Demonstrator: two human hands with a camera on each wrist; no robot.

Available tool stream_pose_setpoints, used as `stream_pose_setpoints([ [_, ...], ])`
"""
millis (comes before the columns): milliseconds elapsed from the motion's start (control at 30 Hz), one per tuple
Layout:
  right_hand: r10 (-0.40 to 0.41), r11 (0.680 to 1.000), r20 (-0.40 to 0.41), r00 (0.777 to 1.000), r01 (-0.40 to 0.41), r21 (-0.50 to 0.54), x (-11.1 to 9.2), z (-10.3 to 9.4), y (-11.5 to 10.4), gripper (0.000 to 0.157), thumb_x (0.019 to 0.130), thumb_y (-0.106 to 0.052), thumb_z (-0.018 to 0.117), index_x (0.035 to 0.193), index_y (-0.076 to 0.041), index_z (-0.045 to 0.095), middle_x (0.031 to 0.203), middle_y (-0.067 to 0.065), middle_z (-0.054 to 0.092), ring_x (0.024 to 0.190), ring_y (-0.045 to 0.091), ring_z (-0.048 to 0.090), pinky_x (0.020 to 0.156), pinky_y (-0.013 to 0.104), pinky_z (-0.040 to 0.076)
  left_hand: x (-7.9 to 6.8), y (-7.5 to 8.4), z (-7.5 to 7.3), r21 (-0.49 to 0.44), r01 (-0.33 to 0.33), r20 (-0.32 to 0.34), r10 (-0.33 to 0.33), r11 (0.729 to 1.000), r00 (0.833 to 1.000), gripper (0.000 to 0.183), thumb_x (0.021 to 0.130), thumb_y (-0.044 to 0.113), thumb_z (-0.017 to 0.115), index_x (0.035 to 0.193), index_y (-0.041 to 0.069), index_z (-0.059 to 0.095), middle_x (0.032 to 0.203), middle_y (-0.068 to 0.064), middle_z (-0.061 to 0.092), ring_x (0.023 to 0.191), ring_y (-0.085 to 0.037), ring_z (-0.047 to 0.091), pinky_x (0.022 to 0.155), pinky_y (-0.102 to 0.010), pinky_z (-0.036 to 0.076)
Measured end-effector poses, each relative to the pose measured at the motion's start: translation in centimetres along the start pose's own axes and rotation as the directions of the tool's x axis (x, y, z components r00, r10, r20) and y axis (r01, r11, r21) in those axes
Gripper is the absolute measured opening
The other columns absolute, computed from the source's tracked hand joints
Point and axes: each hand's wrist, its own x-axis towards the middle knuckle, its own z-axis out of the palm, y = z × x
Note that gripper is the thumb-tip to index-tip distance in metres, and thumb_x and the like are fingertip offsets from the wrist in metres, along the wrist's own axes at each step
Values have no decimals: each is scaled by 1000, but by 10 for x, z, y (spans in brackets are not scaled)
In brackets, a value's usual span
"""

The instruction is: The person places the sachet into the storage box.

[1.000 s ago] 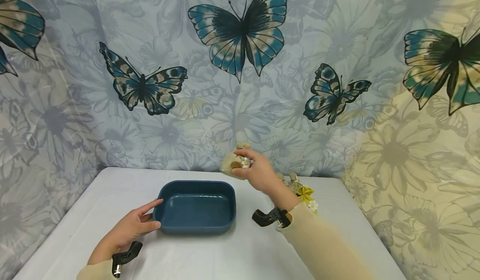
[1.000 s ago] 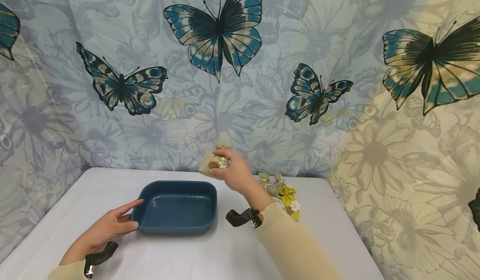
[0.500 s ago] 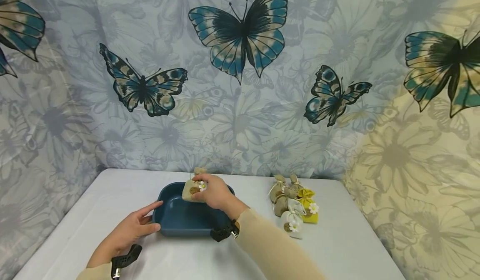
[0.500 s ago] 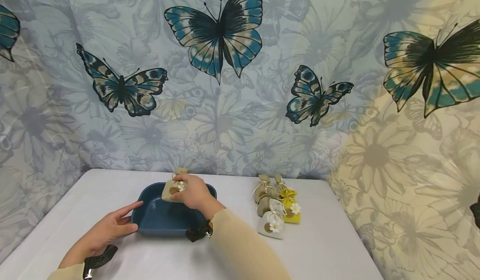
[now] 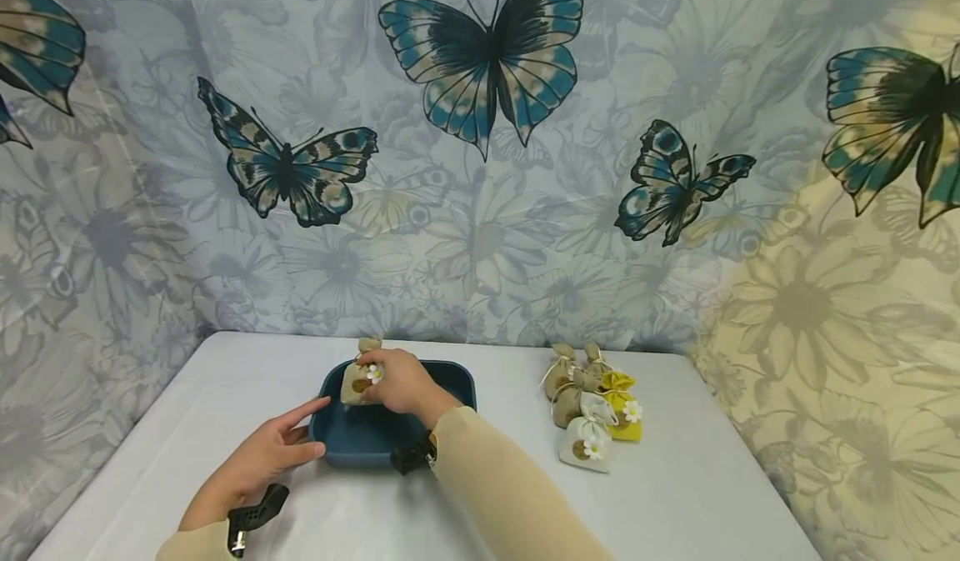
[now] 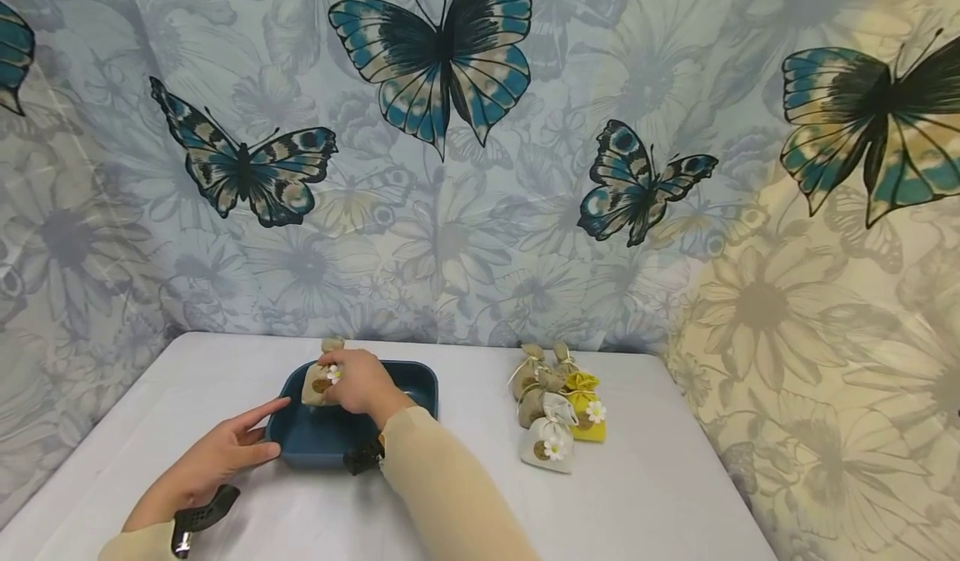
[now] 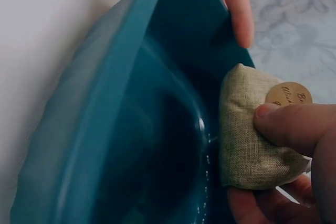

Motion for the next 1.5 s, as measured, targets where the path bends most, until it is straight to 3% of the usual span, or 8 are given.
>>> stream_pose_setpoints([
  [300,14,999,21,1000,-14,-37,5,10,-2,46,81,-20,85,124,-29,70,120,-7,66,115,11,57,95,28,45,0,2,2,1,-3,1,3,1000,1000,76,95,15,71,158,10,30,162,-26,0,141,-52,11,104,-59,36],
  [667,-1,997,103,995,9,-81,5,23,-1,51,88,-23,79,136,-30,63,131,-6,62,123,9,53,100,27,43,1,0,0,-3,-23,2,23,1000,1000,76,95,14,70,158,8,29,162,-26,1,141,-52,13,103,-56,38],
  [800,-8,1000,143,990,12,-23,3,19,1,58,85,-14,79,138,-30,62,131,-6,62,118,6,53,95,26,44,1,1,0,-1,-16,5,16,1000,1000,75,96,14,70,159,9,28,162,-25,0,141,-53,10,104,-57,37],
  [1033,14,991,208,978,-42,130,-1,11,6,73,76,-4,79,139,-36,61,133,-10,59,94,10,53,70,26,44,2,0,0,4,-3,1,3,1000,1000,76,96,15,70,159,10,28,163,-24,0,141,-54,9,104,-59,37],
  [1133,10,977,231,973,-58,204,-4,1,9,72,78,-6,80,140,-36,60,139,-11,55,104,9,54,73,28,46,2,-1,0,6,-2,0,2,1000,1000,75,96,16,70,159,10,28,163,-24,-1,141,-55,8,104,-60,36],
  [1300,-16,964,284,959,-60,258,-7,-20,17,69,80,-6,79,138,-37,61,141,-12,53,129,10,46,95,32,44,1,0,0,2,-3,-6,3,1000,1000,76,96,15,70,159,10,28,163,-24,0,141,-54,11,103,-59,38],
  [1500,-31,934,329,944,-90,345,-12,-41,25,68,82,-3,77,140,-33,60,144,6,51,128,22,50,84,35,52,1,2,1,2,-2,-9,2,1000,1000,77,95,15,71,158,9,28,163,-24,0,141,-54,11,103,-58,38],
])
